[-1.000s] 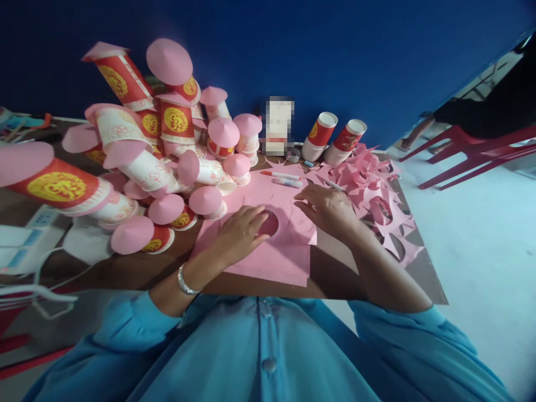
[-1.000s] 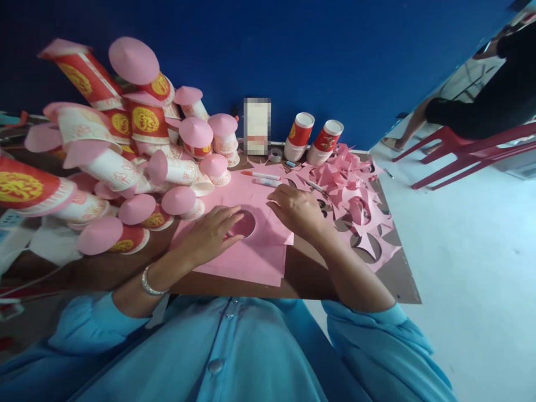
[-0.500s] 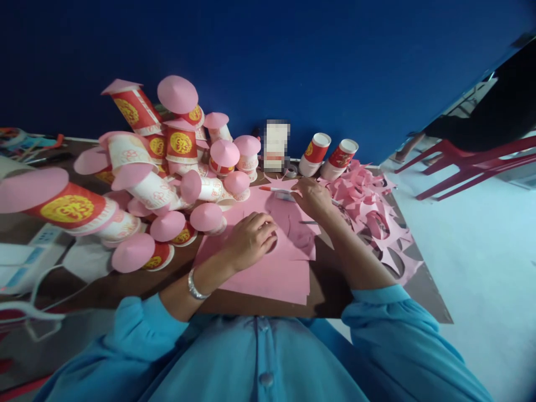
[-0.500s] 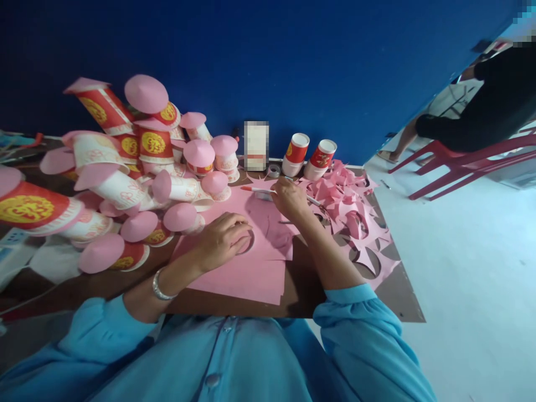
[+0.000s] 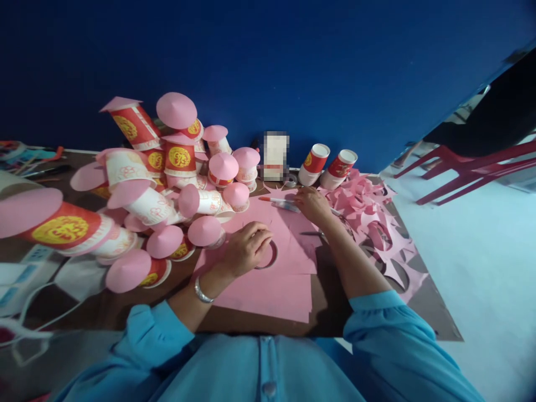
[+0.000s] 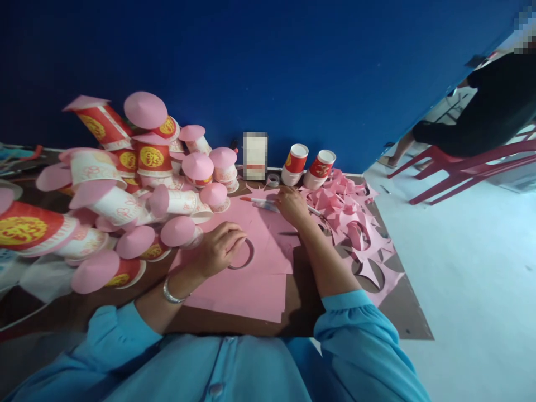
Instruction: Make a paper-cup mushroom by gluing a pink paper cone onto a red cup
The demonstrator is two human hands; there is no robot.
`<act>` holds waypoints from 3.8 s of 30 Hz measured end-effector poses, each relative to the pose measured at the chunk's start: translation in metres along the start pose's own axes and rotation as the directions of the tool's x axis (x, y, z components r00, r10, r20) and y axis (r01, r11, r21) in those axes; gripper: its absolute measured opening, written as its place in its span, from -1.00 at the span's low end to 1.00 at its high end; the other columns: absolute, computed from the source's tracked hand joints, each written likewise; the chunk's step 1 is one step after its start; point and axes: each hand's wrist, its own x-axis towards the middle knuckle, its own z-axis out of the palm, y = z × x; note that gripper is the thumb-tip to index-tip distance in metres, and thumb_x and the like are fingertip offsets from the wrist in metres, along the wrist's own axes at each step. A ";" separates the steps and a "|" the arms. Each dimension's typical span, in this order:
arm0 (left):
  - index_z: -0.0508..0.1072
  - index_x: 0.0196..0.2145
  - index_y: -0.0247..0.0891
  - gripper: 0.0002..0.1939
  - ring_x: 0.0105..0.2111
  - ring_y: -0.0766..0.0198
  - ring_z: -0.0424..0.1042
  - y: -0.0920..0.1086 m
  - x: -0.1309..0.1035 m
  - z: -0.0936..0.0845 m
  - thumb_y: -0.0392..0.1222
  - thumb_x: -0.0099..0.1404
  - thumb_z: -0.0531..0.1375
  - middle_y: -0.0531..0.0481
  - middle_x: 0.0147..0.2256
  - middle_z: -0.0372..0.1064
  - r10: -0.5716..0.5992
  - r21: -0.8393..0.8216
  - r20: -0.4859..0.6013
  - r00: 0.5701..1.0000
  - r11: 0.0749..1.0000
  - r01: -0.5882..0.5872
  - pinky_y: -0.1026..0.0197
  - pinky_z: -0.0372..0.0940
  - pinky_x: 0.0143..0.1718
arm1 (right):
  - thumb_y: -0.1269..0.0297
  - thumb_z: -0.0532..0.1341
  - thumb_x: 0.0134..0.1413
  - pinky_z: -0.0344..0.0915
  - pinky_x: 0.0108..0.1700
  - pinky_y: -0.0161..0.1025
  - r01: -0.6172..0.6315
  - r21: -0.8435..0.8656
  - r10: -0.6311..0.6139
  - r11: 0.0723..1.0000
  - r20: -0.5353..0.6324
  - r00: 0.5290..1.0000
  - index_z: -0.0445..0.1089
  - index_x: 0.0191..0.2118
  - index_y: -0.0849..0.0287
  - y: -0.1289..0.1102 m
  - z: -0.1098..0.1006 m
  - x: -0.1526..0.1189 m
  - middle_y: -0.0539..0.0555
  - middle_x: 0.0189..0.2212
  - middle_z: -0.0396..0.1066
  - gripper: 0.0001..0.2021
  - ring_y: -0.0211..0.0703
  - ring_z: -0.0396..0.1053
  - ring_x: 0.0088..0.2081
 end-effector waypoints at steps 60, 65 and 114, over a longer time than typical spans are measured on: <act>0.40 -0.07 -0.23 -0.85 -0.29 0.23 0.56 -0.003 -0.004 -0.009 -0.15 0.46 0.21 -0.09 -0.20 0.56 -0.367 -0.223 0.020 0.930 0.905 0.362 0.21 0.45 -0.29 | 0.22 0.29 0.29 0.39 -0.16 -0.20 0.273 0.689 -0.175 0.672 -0.210 0.962 0.39 -0.11 0.08 -0.080 -0.023 -0.054 0.09 -0.21 0.57 -0.87 -0.11 0.52 -0.24; 0.48 0.01 -0.31 -0.64 0.00 -0.07 0.47 0.017 -0.001 -0.026 -0.19 0.30 0.39 -0.22 -0.01 0.54 -0.164 0.177 0.297 0.941 0.977 0.115 -0.09 0.45 0.03 | 0.32 0.27 0.24 0.33 -0.16 -0.19 0.239 0.442 -0.190 0.865 -0.152 0.970 0.42 -0.12 0.09 -0.048 -0.016 -0.053 0.11 -0.20 0.60 -0.89 -0.06 0.52 -0.23; 0.52 -0.02 -0.45 -0.54 -0.04 -0.10 0.52 0.030 -0.026 -0.011 -0.01 0.29 0.39 -0.35 -0.04 0.57 -0.175 0.327 0.393 0.903 0.944 0.041 -0.06 0.44 0.00 | 0.34 0.27 0.21 0.25 -0.49 -0.38 -0.126 0.765 -0.068 0.632 0.217 0.974 0.33 -0.35 0.14 -0.100 -0.013 -0.023 -0.10 -0.61 0.44 -0.88 -0.33 0.36 -0.62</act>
